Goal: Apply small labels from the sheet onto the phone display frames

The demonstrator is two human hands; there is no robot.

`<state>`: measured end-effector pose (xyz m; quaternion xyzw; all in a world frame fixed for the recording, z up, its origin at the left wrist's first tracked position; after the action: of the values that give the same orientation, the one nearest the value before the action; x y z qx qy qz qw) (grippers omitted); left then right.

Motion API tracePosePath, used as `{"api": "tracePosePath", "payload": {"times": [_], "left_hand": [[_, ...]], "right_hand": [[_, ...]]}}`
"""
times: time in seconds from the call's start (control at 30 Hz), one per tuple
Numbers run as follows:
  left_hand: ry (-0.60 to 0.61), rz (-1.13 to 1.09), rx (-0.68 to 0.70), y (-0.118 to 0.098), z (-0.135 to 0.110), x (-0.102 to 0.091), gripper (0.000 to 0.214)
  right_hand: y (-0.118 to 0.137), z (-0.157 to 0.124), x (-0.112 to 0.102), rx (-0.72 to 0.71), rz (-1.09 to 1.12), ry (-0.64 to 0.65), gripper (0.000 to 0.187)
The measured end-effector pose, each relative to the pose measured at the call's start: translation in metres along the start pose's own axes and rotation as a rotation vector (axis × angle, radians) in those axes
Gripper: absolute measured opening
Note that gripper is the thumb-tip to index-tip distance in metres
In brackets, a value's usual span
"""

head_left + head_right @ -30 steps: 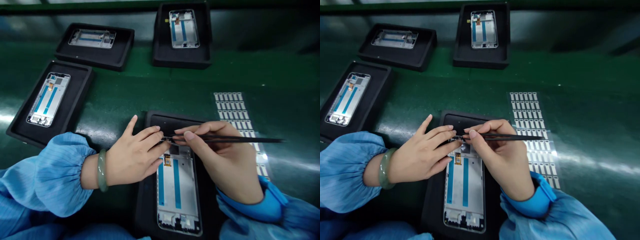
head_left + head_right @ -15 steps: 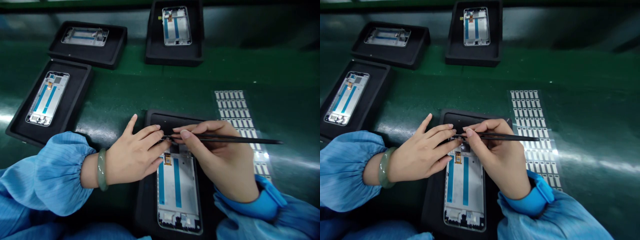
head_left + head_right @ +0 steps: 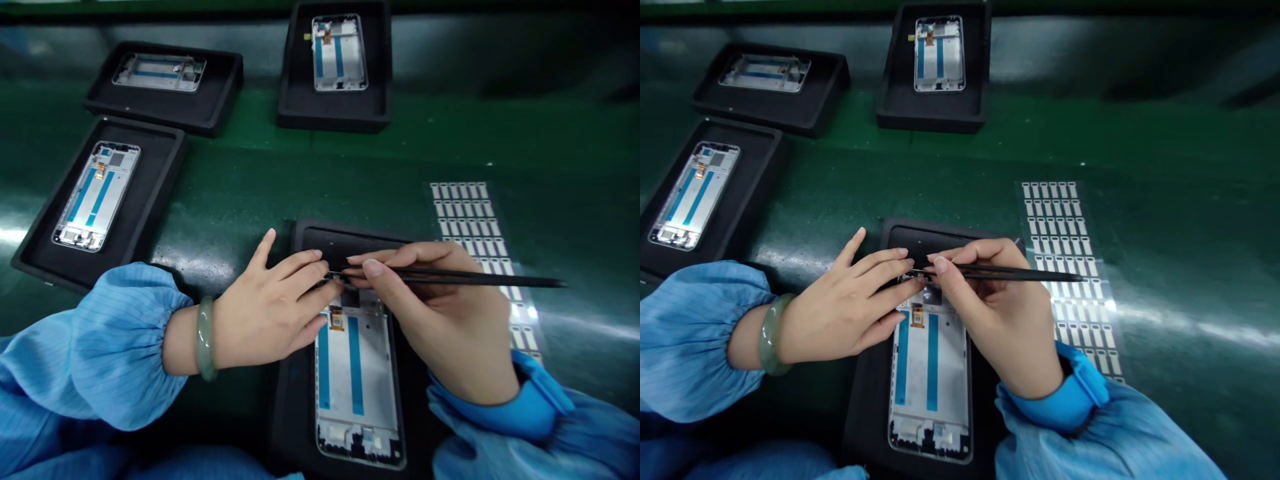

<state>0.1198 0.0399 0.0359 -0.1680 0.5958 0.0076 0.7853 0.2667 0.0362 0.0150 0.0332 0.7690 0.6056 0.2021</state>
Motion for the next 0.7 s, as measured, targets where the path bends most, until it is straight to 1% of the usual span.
{"api": "tracePosePath", "payload": {"times": [0.13, 0.3, 0.43, 0.6, 0.7], "left_hand": [[-0.010, 0.001, 0.004, 0.000, 0.000, -0.001, 0.034], [-0.015, -0.013, -0.002, 0.000, 0.000, -0.001, 0.034], [-0.011, -0.012, -0.002, 0.000, 0.000, 0.000, 0.034], [-0.015, -0.005, 0.005, 0.000, 0.001, -0.002, 0.033], [-0.016, -0.001, 0.007, 0.000, 0.001, -0.002, 0.033]], "right_hand": [[0.001, 0.000, 0.001, -0.014, -0.017, 0.012, 0.018], [0.009, -0.003, 0.003, -0.074, -0.075, 0.016, 0.018], [0.011, -0.004, 0.002, -0.081, -0.070, -0.012, 0.017], [0.016, -0.005, 0.003, -0.147, -0.146, -0.027, 0.016], [0.016, -0.005, 0.003, -0.142, -0.137, -0.025, 0.016]]}}
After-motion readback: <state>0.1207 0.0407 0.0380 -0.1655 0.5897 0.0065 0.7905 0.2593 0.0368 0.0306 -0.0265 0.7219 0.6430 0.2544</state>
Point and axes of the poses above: each hand's wrist, its own z-axis towards the middle knuckle, its own x-axis out of the palm, y = z × x, the point moved 8 cm from there along z, towards the middle knuckle, and after that the axes turned 13 degrees about x, right-handed, at the moved point
